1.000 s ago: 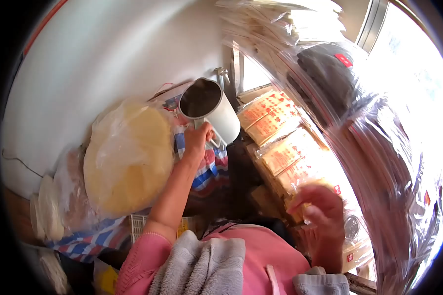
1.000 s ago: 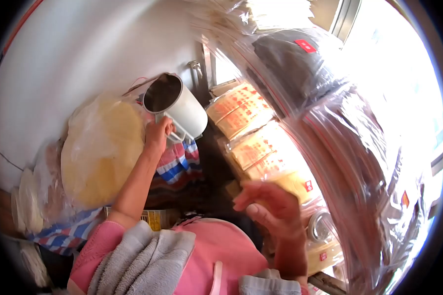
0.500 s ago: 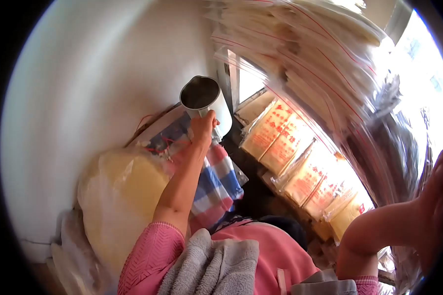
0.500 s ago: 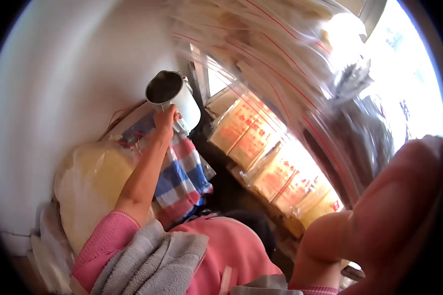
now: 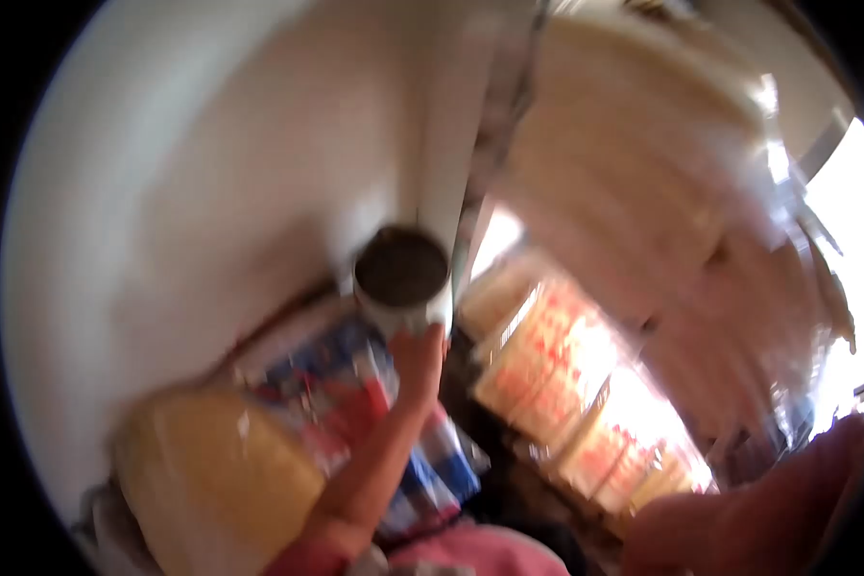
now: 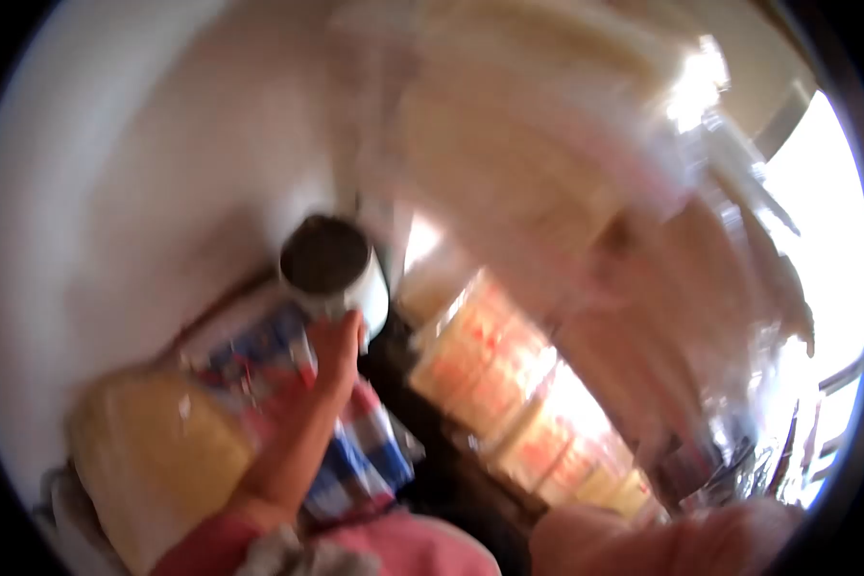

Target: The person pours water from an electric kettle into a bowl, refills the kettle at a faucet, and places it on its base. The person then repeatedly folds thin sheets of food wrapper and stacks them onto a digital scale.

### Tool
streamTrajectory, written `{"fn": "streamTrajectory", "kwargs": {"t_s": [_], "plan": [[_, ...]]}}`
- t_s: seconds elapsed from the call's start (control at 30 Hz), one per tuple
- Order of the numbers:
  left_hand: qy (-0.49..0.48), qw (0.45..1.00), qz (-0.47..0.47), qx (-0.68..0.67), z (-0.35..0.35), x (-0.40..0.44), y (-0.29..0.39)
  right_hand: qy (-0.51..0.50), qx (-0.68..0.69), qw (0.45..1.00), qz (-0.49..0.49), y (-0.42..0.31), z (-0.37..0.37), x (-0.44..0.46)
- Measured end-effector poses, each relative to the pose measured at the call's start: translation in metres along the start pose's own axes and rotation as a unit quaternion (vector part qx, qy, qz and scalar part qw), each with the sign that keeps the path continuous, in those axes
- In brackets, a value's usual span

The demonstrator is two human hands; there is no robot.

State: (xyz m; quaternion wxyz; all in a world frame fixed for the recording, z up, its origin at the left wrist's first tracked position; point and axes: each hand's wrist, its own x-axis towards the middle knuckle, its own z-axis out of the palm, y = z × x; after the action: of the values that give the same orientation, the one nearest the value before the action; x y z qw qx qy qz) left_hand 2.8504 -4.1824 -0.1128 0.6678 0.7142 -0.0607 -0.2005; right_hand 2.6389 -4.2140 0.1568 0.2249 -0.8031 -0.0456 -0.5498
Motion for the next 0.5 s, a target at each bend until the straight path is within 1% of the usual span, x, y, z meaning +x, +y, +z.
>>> {"fn": "streamTrajectory", "kwargs": {"t_s": [0.03,0.1,0.13,0.17,0.23,0.27,0.3,0.33,0.37,0.43,0.47,0.5], "plan": [[-0.014,0.999,0.037,0.020,-0.001,-0.001,-0.015,-0.011,0.008,1.000,0.001,0.000,0.007,0.003],[0.005,0.986,-0.076,-0.150,0.000,-0.006,-0.007,-0.018,0.028,0.999,0.019,0.002,0.026,0.011],[0.006,0.986,-0.074,-0.146,0.001,-0.003,-0.017,-0.019,0.034,0.999,0.028,0.004,0.036,0.012],[0.032,0.984,-0.079,-0.157,0.005,0.004,-0.012,-0.022,0.035,0.998,0.038,0.009,0.047,0.018],[0.050,0.979,-0.098,-0.174,0.005,0.012,-0.032,-0.034,0.036,0.997,0.066,0.011,0.064,0.015],[0.046,0.981,-0.084,-0.167,0.005,0.017,-0.038,-0.045,0.033,0.994,0.093,0.015,0.074,0.016],[0.047,0.983,-0.089,-0.156,0.005,0.024,-0.044,-0.060,0.028,0.989,0.130,0.022,0.085,0.014],[0.047,0.984,-0.094,-0.144,0.006,0.031,-0.050,-0.081,0.030,0.979,0.187,0.034,0.097,0.007],[0.047,0.985,-0.100,-0.132,0.008,0.039,-0.059,-0.102,0.044,0.961,0.254,0.047,0.107,-0.005],[0.070,0.991,-0.060,-0.100,0.013,0.062,-0.093,-0.131,0.119,0.907,0.382,0.077,0.125,-0.036],[0.069,0.989,-0.077,-0.102,0.013,0.070,-0.101,-0.172,0.069,0.926,0.328,0.096,0.133,-0.050],[0.068,0.995,-0.063,-0.047,0.016,0.089,-0.139,-0.210,0.019,0.939,0.272,0.113,0.141,-0.061]]}}
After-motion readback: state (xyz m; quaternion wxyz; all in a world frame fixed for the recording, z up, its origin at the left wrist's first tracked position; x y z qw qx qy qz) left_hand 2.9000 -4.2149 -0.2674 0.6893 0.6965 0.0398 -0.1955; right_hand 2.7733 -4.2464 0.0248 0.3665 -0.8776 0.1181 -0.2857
